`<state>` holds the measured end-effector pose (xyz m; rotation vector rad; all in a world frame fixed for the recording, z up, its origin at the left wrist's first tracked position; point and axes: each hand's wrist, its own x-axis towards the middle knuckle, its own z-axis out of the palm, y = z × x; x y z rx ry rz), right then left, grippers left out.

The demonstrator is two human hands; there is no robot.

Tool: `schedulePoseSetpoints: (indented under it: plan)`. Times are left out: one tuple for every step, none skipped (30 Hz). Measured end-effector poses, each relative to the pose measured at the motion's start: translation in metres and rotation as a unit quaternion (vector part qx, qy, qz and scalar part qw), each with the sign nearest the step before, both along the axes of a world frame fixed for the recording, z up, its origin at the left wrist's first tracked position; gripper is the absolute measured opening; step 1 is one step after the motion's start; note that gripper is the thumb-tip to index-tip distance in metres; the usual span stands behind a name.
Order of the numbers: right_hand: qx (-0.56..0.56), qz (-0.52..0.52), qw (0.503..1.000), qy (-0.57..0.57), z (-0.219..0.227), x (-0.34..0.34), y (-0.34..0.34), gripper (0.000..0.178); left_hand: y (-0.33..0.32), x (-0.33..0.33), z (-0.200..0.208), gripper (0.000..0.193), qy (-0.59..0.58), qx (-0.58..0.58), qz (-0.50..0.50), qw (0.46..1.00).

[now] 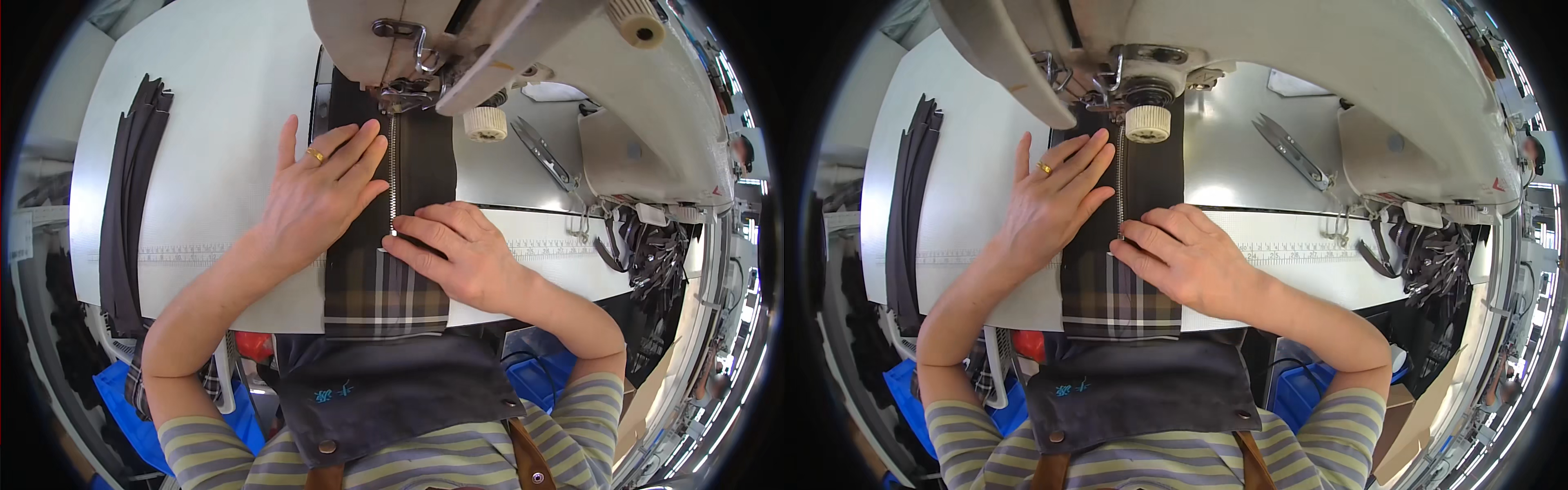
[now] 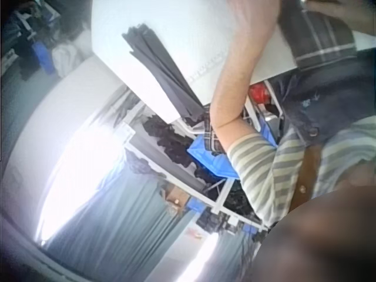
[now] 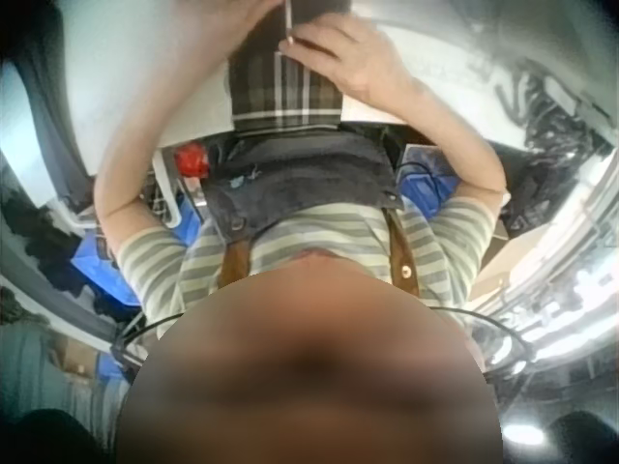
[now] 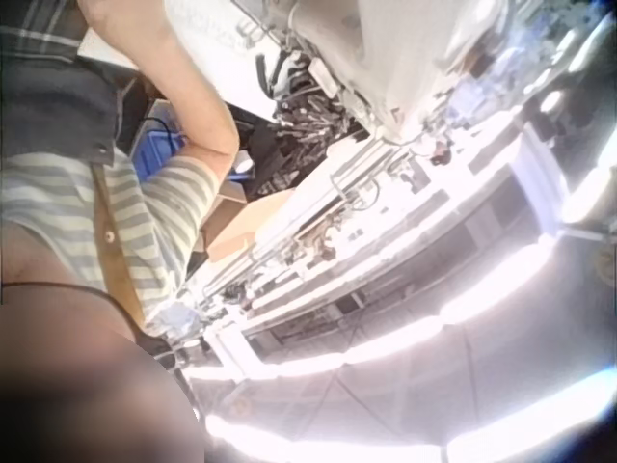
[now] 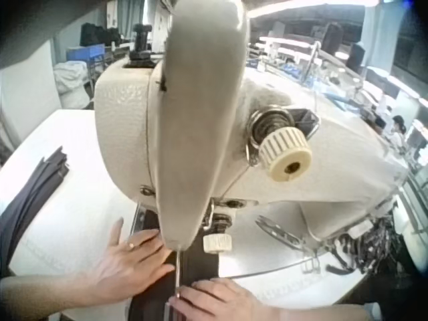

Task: Sewing zippers onto fabric pieces using an industrial sewing machine.

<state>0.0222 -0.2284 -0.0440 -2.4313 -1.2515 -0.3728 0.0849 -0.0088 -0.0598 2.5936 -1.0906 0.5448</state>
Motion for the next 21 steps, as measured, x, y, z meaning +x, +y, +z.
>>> schedulePoseSetpoints:
  plan:
    - [0.000, -0.004, 1.000, 0.000, 0.000, 0.004, 0.000, 0.041, 0.001, 0.002, -0.002, 0.042, 0.000, 0.000, 0.000, 1.000]
    - [0.000, -0.004, 1.000, 0.000, -0.001, 0.007, 0.000, 0.041, 0.003, 0.004, -0.003, 0.039, 0.003, -0.008, 0.002, 1.000]
    - [-0.001, -0.005, 1.000, -0.004, -0.001, 0.011, -0.001, 0.041, 0.004, 0.005, -0.004, 0.037, 0.007, -0.017, 0.003, 1.000]
    - [-0.002, -0.006, 1.000, -0.009, -0.001, 0.014, -0.001, 0.040, 0.003, 0.005, -0.003, 0.037, 0.007, -0.018, 0.002, 1.000]
    - [-0.002, -0.012, 1.000, -0.010, -0.002, 0.018, -0.002, 0.039, 0.001, 0.006, -0.001, 0.034, 0.012, -0.029, 0.006, 0.999]
    - [-0.001, -0.011, 1.000, -0.010, -0.002, 0.021, -0.002, 0.039, 0.001, 0.006, 0.000, 0.032, 0.017, -0.040, 0.012, 0.999]
    - [-0.003, -0.016, 1.000, -0.006, -0.002, 0.024, -0.002, 0.039, 0.002, 0.007, -0.001, 0.032, 0.016, -0.040, 0.013, 0.999]
    - [-0.005, -0.022, 1.000, -0.002, -0.001, 0.027, -0.002, 0.038, 0.004, 0.009, -0.003, 0.030, 0.005, -0.038, 0.006, 0.999]
    - [0.001, -0.031, 0.999, 0.008, -0.002, 0.029, -0.001, 0.041, 0.005, 0.010, -0.004, 0.029, -0.007, -0.037, -0.001, 0.999]
    - [0.001, -0.030, 1.000, 0.008, -0.003, 0.033, -0.001, 0.041, 0.004, 0.009, -0.004, 0.029, -0.006, -0.037, 0.000, 0.999]
    - [0.001, -0.031, 1.000, 0.004, -0.005, 0.037, -0.002, 0.042, 0.003, 0.009, -0.002, 0.027, 0.001, -0.047, 0.011, 0.999]
    - [0.002, -0.033, 0.999, -0.001, -0.006, 0.041, -0.002, 0.044, 0.002, 0.009, -0.001, 0.026, 0.008, -0.056, 0.021, 0.998]
    - [0.009, -0.033, 0.999, 0.006, -0.008, 0.045, -0.003, 0.047, 0.003, 0.009, 0.000, 0.026, 0.008, -0.056, 0.021, 0.998]
    - [0.008, -0.033, 0.999, 0.007, -0.008, 0.048, -0.003, 0.047, 0.005, 0.010, -0.001, 0.026, 0.011, -0.047, 0.010, 0.999]
    - [0.006, -0.035, 0.999, 0.002, -0.008, 0.051, -0.003, 0.047, 0.006, 0.010, 0.000, 0.025, 0.013, -0.038, -0.001, 0.999]
    - [0.004, -0.036, 0.999, -0.003, -0.008, 0.054, -0.004, 0.047, 0.005, 0.010, -0.001, 0.025, 0.013, -0.038, -0.001, 0.999]
    - [0.003, -0.036, 0.999, -0.003, -0.009, 0.057, -0.004, 0.047, 0.004, 0.011, -0.001, 0.024, 0.015, -0.052, -0.002, 0.999]
    - [0.004, -0.041, 0.999, 0.004, -0.011, 0.060, -0.005, 0.047, 0.004, 0.011, -0.001, 0.024, 0.016, -0.066, -0.002, 0.998]
    - [0.004, -0.046, 0.999, 0.012, -0.013, 0.063, -0.006, 0.046, 0.004, 0.011, -0.001, 0.024, 0.016, -0.066, -0.001, 0.998]
    - [0.004, -0.045, 0.999, 0.012, -0.014, 0.066, -0.006, 0.046, 0.004, 0.011, 0.000, 0.025, 0.016, -0.061, -0.001, 0.998]
    - [0.013, -0.053, 0.999, -0.002, -0.014, 0.069, -0.006, 0.050, 0.003, 0.011, 0.000, 0.026, 0.016, -0.056, 0.000, 0.998]
